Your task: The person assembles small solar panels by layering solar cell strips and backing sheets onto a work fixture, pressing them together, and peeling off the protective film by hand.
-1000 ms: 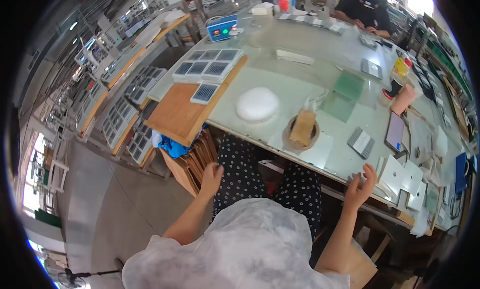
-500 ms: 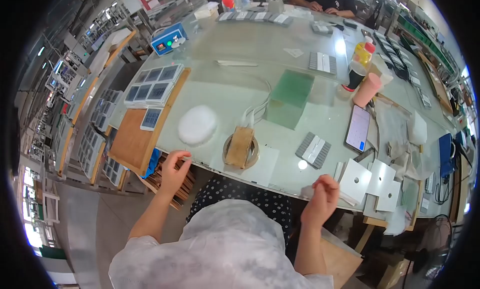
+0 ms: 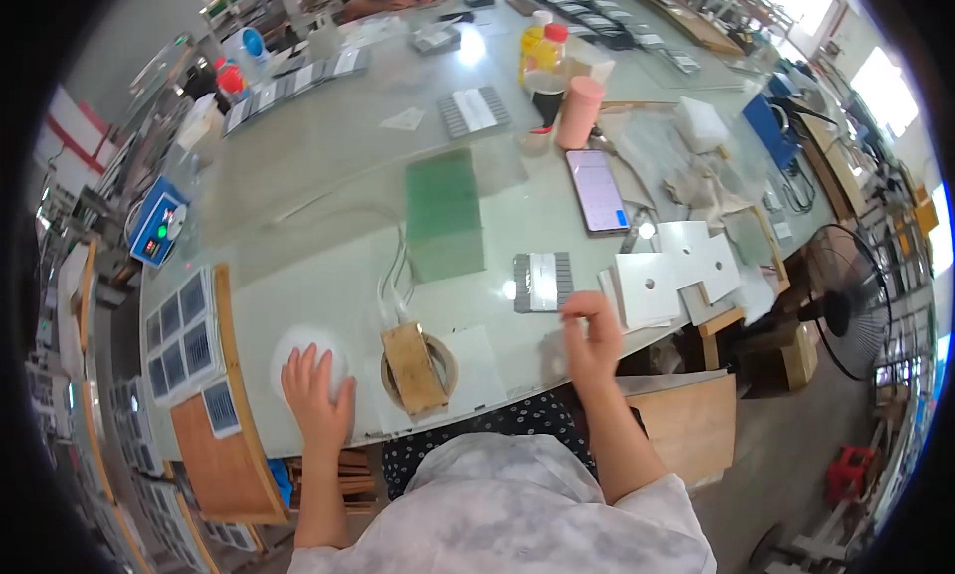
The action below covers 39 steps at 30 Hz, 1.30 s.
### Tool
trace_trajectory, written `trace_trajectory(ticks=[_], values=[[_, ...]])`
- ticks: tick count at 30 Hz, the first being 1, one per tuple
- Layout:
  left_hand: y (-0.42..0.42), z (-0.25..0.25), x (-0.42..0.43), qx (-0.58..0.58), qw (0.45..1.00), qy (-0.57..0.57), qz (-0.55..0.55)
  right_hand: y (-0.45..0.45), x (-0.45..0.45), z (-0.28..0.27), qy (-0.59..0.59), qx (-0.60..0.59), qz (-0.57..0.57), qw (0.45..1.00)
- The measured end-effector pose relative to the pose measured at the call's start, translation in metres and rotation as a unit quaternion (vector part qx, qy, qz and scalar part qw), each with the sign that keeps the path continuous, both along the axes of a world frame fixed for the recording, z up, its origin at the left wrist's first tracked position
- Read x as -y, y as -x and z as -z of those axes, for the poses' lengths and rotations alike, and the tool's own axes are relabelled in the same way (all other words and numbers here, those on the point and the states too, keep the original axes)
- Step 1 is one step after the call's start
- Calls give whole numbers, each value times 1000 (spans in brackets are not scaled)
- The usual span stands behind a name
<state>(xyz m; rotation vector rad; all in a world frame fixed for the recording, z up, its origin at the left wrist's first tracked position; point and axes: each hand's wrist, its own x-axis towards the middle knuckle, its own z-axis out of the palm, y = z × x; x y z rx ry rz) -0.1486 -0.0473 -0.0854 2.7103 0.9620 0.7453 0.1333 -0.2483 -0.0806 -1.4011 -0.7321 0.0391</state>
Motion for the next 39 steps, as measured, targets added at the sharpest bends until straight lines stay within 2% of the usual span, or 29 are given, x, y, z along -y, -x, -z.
trace_trajectory(ticks=[2,5,7,8,10,11,13,15,19,27,34,39], values=[[-2,0,5,-42,999,-16,-17,4,-6,-5,79,139,-43,986],[0,0,4,-41,999,-7,-13,-4,-16,-14,105,179,-74,975],[0,1,6,-42,999,1,-14,-19,-17,-23,234,248,-72,937],[1,2,5,-41,999,-3,-18,-26,-17,-31,238,247,-76,936],[-1,4,5,-41,999,-5,-30,-41,-17,-44,356,255,-129,890],[-2,4,5,-32,999,-4,-37,-49,-18,-43,354,254,-137,889],[-1,5,6,-28,998,-2,-51,-62,-16,-39,480,278,-165,815],[-1,7,6,23,999,-1,-49,-67,-18,-34,480,285,-180,810],[-2,5,7,36,998,-8,-45,-74,-22,-38,510,267,-215,789],[-1,4,5,52,998,-9,-24,-81,-27,-39,501,264,-224,793],[0,6,3,47,998,-11,-48,-82,-34,-38,496,268,-233,792],[3,1,3,100,995,11,-10,-76,-37,-45,525,223,-223,790]])
